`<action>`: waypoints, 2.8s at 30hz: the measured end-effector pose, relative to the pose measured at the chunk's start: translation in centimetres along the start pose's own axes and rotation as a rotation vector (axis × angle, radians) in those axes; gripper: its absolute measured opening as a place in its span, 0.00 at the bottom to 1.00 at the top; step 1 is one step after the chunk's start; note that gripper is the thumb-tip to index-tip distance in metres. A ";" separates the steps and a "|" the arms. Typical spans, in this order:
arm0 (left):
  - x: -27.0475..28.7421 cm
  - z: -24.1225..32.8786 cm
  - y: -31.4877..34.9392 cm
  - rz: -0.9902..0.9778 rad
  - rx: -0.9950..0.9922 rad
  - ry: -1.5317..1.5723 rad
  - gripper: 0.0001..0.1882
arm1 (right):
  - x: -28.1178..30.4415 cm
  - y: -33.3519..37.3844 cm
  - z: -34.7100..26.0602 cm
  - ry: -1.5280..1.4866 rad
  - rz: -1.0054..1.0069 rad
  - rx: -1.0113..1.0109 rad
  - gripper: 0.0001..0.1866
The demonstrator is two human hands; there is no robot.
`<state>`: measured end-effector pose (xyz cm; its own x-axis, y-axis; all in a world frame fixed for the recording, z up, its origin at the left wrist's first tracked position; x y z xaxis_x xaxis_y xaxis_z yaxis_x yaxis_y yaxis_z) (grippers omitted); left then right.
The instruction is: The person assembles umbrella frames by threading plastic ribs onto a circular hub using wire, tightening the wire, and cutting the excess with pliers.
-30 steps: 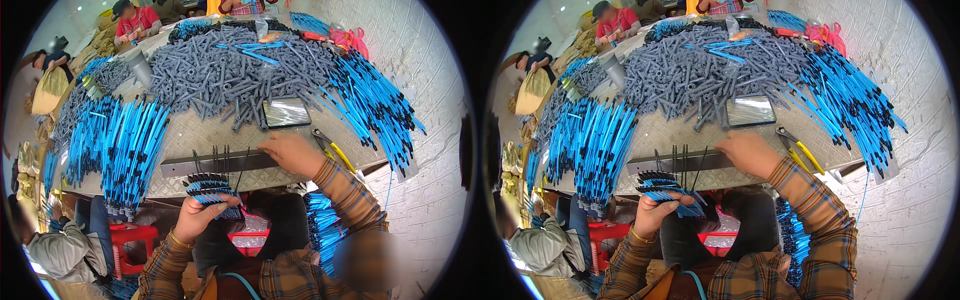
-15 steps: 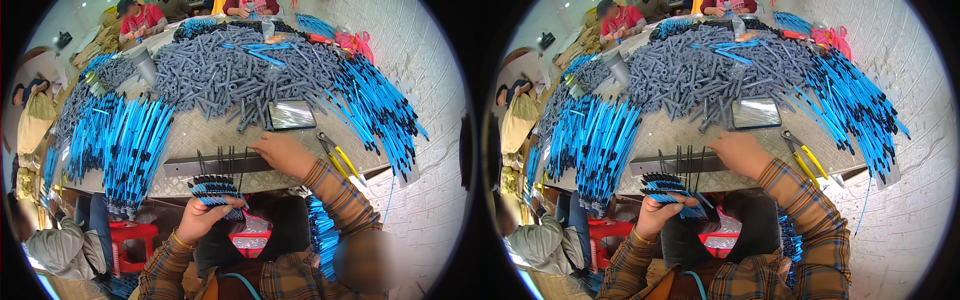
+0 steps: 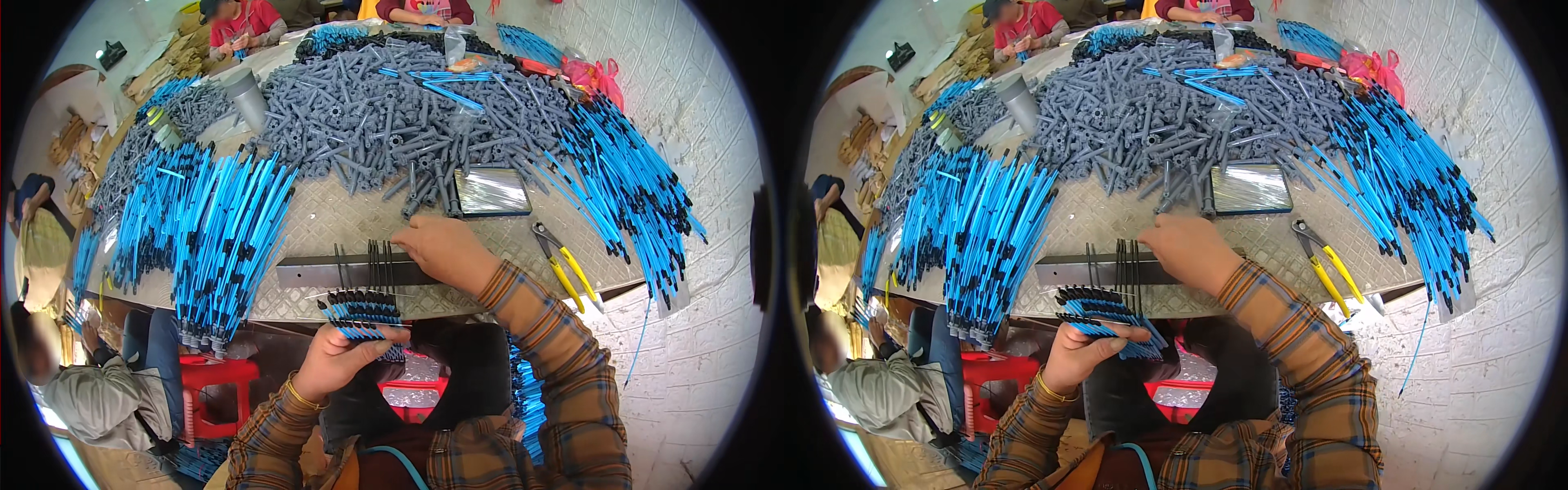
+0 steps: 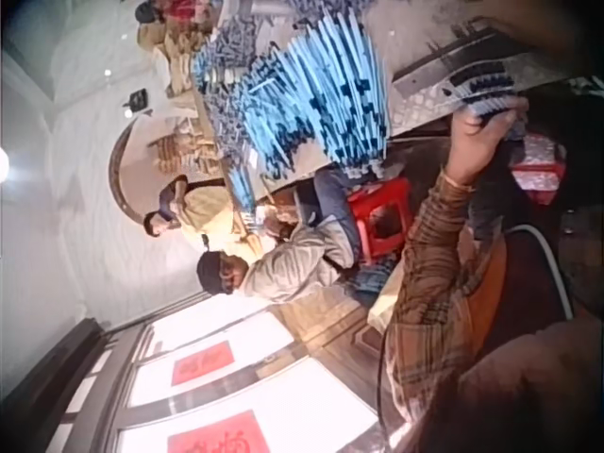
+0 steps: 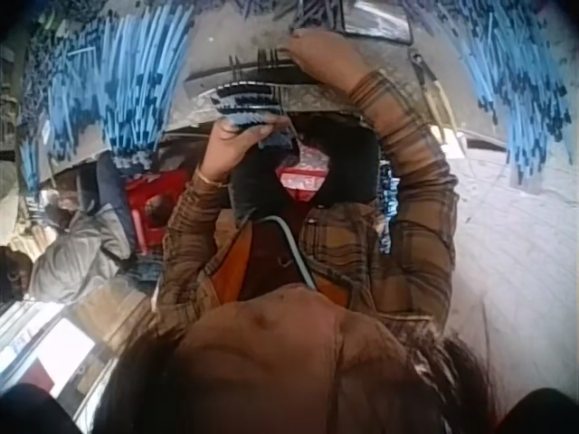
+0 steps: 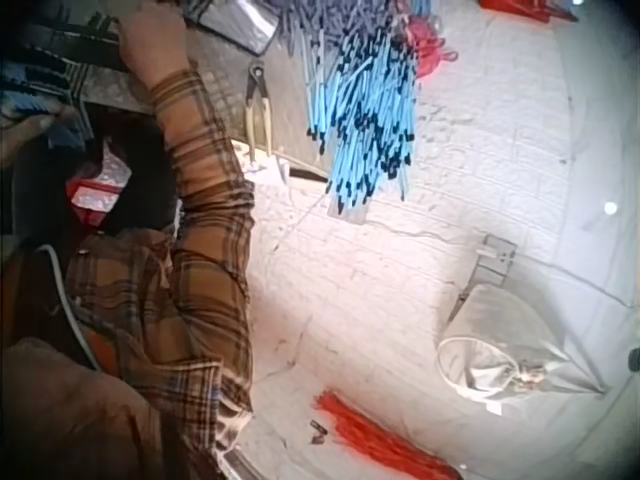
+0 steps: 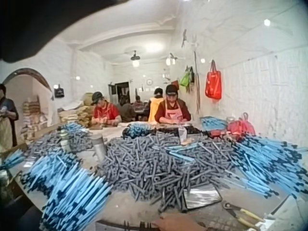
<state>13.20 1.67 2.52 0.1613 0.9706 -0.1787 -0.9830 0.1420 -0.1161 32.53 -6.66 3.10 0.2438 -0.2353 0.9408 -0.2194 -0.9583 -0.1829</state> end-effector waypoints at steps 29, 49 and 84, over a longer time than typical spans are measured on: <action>1.0 0.3 1.0 0.014 0.059 0.055 0.09 | -1.0 -1.5 -0.7 -0.169 -0.059 -0.002 0.08; 2.2 0.6 1.5 -0.037 0.160 0.117 0.10 | -2.6 -4.6 -2.2 -0.380 -0.154 0.011 0.12; 3.3 1.3 1.8 -0.139 0.169 0.135 0.11 | -2.6 -6.9 -4.0 -0.493 -0.202 -0.003 0.16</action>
<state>11.84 5.39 3.01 0.2950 0.9063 -0.3026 -0.9494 0.3137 0.0140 29.65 1.18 2.99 0.6965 -0.0946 0.7113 -0.1246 -0.9922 -0.0099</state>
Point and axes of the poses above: each hand's wrist, its own y-axis away from the middle knuckle, its own x-axis out of the back of the hand, z = x × y, the point moved 3 cm from there along -y, towards the middle knuckle, and after that the axes turned 12 degrees about -z, right-handed, at the moved point
